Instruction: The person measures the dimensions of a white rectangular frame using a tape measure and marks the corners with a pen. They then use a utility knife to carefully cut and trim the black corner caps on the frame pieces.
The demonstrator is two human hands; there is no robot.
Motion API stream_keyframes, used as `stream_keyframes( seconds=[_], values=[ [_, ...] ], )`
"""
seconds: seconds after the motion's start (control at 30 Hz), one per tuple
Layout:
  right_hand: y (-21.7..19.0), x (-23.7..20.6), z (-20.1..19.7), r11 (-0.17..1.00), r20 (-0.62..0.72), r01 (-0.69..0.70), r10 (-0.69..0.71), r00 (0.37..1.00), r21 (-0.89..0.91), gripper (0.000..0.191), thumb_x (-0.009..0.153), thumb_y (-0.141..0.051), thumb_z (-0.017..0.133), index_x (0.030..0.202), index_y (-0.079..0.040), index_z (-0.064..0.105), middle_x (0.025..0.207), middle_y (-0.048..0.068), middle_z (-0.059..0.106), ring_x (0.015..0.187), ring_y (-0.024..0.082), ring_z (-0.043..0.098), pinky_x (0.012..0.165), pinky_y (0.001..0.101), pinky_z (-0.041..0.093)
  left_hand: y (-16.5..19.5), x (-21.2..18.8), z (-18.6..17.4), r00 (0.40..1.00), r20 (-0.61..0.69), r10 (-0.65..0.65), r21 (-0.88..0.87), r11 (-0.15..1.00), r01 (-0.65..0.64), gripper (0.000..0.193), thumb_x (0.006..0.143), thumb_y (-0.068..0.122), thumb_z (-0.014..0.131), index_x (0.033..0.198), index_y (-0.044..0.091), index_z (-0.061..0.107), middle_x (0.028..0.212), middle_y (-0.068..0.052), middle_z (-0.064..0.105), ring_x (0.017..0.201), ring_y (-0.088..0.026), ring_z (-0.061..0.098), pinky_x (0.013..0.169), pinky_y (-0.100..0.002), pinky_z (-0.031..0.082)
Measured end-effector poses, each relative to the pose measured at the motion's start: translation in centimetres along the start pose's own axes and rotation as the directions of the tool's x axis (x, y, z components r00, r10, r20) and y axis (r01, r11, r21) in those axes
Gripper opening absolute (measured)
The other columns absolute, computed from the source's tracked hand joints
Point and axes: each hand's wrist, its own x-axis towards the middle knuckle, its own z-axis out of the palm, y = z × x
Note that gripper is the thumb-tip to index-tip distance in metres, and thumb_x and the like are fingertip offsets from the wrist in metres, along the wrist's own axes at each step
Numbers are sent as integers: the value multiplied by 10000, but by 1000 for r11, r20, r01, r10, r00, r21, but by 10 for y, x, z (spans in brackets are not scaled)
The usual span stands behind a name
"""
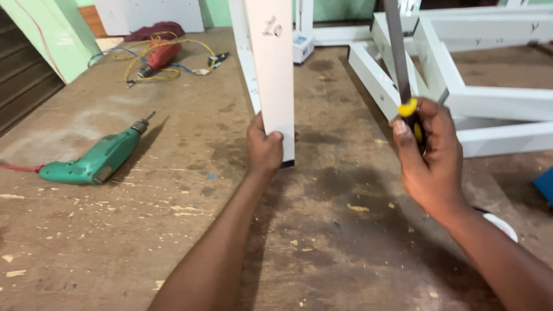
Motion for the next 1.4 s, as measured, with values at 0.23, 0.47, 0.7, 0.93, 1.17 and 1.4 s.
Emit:
stream_keyframes(
  seconds=[0.23, 0.47, 0.7, 0.93, 1.17, 1.4],
  values=[
    [-26, 27, -8, 643, 225, 411, -355, 908, -646, 263, 1094, -231, 727, 1328, -119, 690, 1025, 27, 667, 1001, 194, 602, 960, 376, 344, -2, 0, 1, 991, -1, 136, 86, 987, -135, 440, 856, 120, 547, 1240, -86, 610, 947, -117, 717, 836, -166, 683, 758, -332, 584],
    [-16, 106, 20, 451, 297, 597, -573, 764, -664, 234, 1127, -221, 720, 1358, -186, 706, 1071, -16, 649, 1125, 185, 547, 1053, 391, 262, 10, -2, 4, 1000, -23, 2, 104, 995, 1, 552, 759, 121, 471, 1259, -68, 605, 905, -109, 731, 801, -168, 709, 772, -328, 606],
    [12, 116, 48, 462, 333, 620, -561, 758, -634, 232, 1106, -218, 745, 1338, -196, 741, 1051, -5, 637, 1096, 170, 539, 1043, 385, 264, -2, -1, 0, 992, -23, 124, 120, 985, -120, 537, 794, 165, 512, 1258, -84, 618, 977, -130, 733, 888, -183, 701, 830, -338, 593],
    [13, 119, 44, 448, 369, 625, -534, 760, -639, 229, 1060, -255, 778, 1287, -228, 758, 1019, -15, 630, 1031, 184, 528, 1020, 432, 268, -6, -1, -2, 995, 11, 98, 127, 987, -99, 592, 868, 400, 579, 1210, -82, 625, 912, -122, 727, 844, -189, 716, 761, -352, 597],
    [11, 119, 37, 392, 383, 644, -562, 733, -657, 252, 1072, -211, 699, 1323, -235, 705, 1028, -46, 595, 1055, 159, 525, 1043, 408, 249, -15, 0, -4, 981, 7, 196, 154, 969, -194, 719, 883, 557, 614, 1215, -81, 632, 971, -115, 738, 910, -172, 704, 804, -339, 585],
    [4, 112, 38, 121, 480, 667, -603, 638, -735, 280, 1045, -238, 702, 1324, -241, 700, 1043, -49, 597, 1059, 156, 518, 1028, 411, 237, -13, 0, -5, 988, -11, 156, 186, 971, -151, 510, 895, 294, 547, 1230, -77, 645, 983, -107, 745, 919, -168, 704, 861, -323, 588]
  ],
)
